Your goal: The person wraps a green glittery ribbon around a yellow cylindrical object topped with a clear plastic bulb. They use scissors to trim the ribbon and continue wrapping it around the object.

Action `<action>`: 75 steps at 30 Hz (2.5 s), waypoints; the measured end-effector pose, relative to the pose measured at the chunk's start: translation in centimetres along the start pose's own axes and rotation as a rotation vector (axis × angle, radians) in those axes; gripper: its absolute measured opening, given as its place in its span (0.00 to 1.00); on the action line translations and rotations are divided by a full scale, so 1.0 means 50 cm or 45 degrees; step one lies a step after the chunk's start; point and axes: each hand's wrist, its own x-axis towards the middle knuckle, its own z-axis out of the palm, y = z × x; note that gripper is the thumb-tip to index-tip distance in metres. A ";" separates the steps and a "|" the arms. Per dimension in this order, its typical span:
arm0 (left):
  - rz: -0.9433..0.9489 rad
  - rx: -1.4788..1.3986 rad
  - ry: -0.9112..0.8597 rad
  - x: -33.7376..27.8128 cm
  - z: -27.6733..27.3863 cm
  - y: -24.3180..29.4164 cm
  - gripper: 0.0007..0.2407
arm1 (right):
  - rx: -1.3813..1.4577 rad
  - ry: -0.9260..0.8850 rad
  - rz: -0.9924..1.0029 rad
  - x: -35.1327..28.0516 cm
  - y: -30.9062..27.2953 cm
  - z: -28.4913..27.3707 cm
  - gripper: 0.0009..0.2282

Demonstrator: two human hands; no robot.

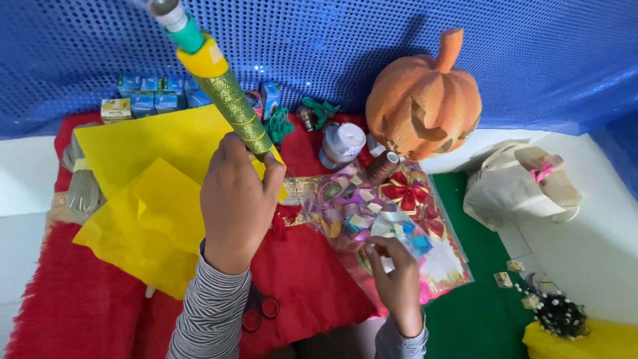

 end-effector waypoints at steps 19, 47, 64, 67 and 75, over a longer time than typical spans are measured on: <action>-0.072 0.035 -0.052 0.000 -0.035 -0.003 0.10 | -0.142 -0.842 -0.213 -0.142 -0.130 0.268 0.08; 0.109 0.046 -0.348 -0.020 0.030 0.028 0.10 | -0.123 -0.574 0.607 -0.173 0.112 -0.054 0.20; 0.136 0.042 -0.398 -0.023 0.032 0.024 0.11 | 2.099 -0.621 0.575 -0.316 0.376 -0.041 0.30; 0.129 0.029 -0.395 -0.024 0.035 0.026 0.11 | 2.194 -0.819 0.897 -0.319 0.411 -0.051 0.35; 0.161 0.044 -0.366 -0.031 0.029 0.024 0.12 | 2.346 -0.672 1.046 -0.308 0.432 -0.010 0.32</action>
